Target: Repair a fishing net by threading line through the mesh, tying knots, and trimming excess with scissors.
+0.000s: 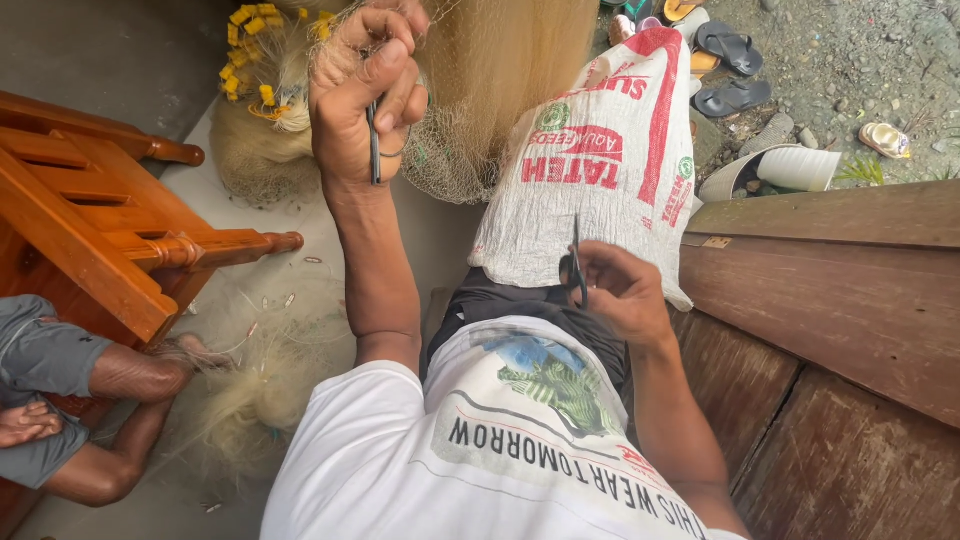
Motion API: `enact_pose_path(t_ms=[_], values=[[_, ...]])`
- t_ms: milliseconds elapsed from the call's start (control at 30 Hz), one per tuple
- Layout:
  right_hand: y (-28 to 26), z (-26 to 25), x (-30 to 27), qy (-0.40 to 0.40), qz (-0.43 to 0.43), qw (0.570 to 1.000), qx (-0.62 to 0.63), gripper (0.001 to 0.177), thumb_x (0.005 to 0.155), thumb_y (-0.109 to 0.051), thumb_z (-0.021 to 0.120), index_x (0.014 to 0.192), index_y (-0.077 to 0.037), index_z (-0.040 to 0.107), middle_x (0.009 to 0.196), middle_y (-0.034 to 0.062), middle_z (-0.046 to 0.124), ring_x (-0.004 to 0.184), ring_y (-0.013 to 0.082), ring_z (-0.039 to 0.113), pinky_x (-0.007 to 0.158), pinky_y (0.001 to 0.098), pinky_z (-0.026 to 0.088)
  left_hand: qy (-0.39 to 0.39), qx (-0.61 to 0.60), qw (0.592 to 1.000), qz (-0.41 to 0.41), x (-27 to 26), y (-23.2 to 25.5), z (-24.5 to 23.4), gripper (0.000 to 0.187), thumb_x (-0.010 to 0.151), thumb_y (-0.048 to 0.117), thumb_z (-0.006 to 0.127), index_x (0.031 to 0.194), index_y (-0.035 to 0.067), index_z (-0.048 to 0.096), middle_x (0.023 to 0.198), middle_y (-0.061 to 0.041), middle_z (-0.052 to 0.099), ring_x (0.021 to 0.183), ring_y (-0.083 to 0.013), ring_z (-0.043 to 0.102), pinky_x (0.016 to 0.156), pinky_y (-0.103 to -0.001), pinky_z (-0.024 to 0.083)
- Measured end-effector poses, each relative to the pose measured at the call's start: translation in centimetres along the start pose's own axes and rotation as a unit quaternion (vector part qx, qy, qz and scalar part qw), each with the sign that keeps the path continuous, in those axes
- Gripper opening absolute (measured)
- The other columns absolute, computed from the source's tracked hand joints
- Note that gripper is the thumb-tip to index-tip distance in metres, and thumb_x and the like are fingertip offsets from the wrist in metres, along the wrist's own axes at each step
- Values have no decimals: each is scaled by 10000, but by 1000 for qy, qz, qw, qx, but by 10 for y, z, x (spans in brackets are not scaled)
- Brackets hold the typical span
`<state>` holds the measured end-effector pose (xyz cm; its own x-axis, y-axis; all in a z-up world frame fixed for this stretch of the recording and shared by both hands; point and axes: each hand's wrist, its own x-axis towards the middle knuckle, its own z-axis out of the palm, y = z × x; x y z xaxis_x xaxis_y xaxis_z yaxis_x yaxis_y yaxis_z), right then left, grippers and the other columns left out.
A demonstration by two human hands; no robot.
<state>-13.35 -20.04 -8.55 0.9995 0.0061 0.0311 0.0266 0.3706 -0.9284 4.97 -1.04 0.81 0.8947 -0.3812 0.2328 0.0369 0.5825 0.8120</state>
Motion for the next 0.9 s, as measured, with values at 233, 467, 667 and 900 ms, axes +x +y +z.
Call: enact_pose_path(t_ms=[233, 467, 667, 900], values=[[-39, 36, 37, -46, -9, 998, 47, 391, 646, -62, 637, 992, 37, 485, 768, 115, 538, 700, 180, 547, 592, 243, 467, -21, 10, 999, 32, -13, 5, 9, 66, 764, 67, 465, 763, 23, 416, 990, -285, 469, 323, -11, 205, 361, -143, 215], [-47, 46, 57, -108, -57, 992, -31, 345, 721, -89, 588, 1018, 32, 460, 881, 110, 494, 810, 204, 507, 714, 259, 427, 1, 80, 993, 84, -16, 11, 20, 60, 771, 76, 430, 809, 39, 402, 787, -338, 490, 564, -109, 469, 349, -158, 154], [-55, 47, 63, -85, -51, 995, -32, 366, 721, -103, 592, 1032, 20, 445, 862, 108, 517, 813, 210, 547, 783, 319, 464, 47, 61, 995, 55, -4, 4, 19, 141, 798, 163, 426, 827, 25, 433, 832, -234, 561, 344, -33, 178, 352, -164, 165], [-88, 21, 107, -59, -353, 775, -521, 236, 832, -48, 473, 1038, 67, 471, 831, 187, 471, 728, 296, 475, 666, 371, 376, 23, 34, 999, -10, 0, 3, 20, 230, 750, 211, 377, 722, -11, 430, 779, -222, 552, 305, -31, 216, 332, -162, 170]])
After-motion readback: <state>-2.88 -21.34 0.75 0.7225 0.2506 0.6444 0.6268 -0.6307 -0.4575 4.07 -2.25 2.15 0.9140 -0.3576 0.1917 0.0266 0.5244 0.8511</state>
